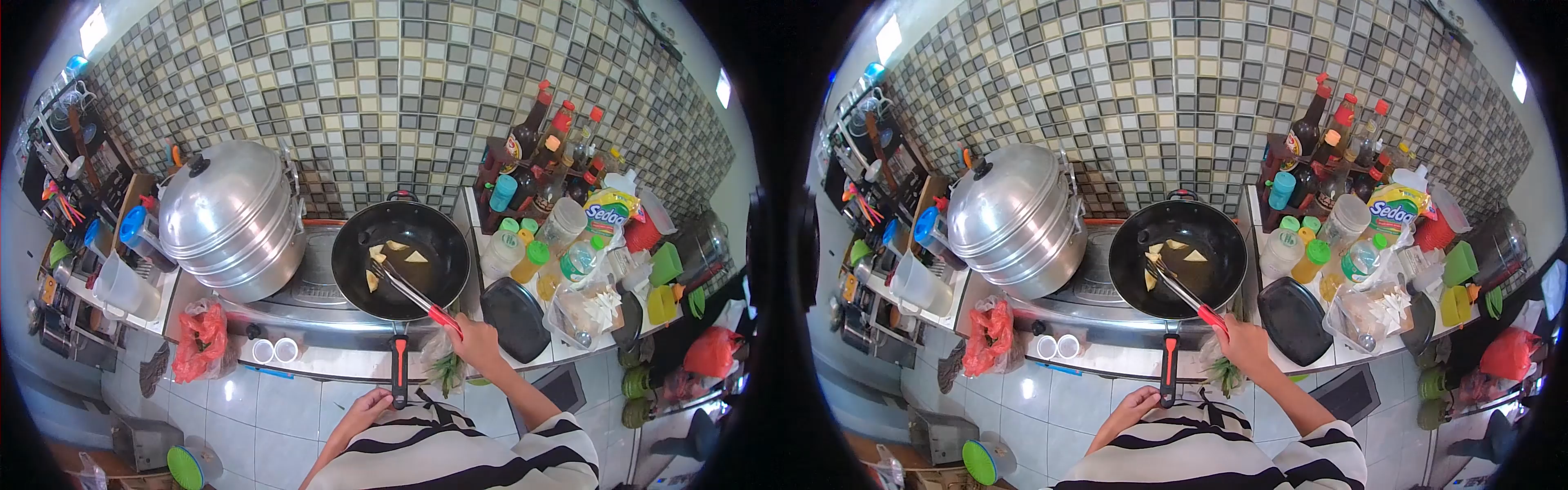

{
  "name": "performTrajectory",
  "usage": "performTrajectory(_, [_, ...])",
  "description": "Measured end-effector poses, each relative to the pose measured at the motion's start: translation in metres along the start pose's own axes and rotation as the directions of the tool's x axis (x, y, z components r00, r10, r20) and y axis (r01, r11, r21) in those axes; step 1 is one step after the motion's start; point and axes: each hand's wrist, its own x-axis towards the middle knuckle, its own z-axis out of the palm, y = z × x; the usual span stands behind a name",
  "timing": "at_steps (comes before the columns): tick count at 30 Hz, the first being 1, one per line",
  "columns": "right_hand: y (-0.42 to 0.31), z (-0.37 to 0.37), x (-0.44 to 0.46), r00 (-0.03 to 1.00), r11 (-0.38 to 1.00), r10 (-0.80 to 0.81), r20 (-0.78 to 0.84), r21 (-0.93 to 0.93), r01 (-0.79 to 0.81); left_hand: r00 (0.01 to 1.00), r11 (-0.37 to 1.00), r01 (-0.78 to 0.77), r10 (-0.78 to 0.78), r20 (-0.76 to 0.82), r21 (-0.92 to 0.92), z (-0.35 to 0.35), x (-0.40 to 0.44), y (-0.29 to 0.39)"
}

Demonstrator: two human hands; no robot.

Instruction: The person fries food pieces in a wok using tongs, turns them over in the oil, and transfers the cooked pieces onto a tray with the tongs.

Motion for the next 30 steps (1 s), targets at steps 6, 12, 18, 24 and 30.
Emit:
performTrajectory(6, [-0.001,-0.002,-0.001,1.0,1.0,0.008,0.005,-0.003,-0.008,1.0,1.0,0.002,-0.002,-0.003,0.007,0.0,0.001,-0.002])
performTrajectory(12, [-0.001,-0.01,-0.004,1.0,1.0,0.019,-0.015,-0.025,-0.019,1.0,1.0,0.013,-0.014,-0.018,-0.02,0.001,-0.001,0.005])
performTrajectory(18, [0.003,-0.012,-0.01,0.999,1.0,0.016,-0.047,-0.009,-0.016,1.0,1.0,0.001,-0.001,0.004,-0.015,0.001,-0.001,0.006])
performTrajectory(24, [0.006,-0.017,-0.014,0.998,1.0,0.014,-0.061,-0.007,-0.014,1.0,1.0,0.011,-0.01,0.011,-0.018,0.002,0.0,0.011])
performTrajectory(30, [0.009,-0.016,-0.014,0.998,1.0,0.024,-0.066,-0.002,-0.024,1.0,1.0,-0.012,0.012,-0.001,-0.025,0.003,-0.002,0.009])
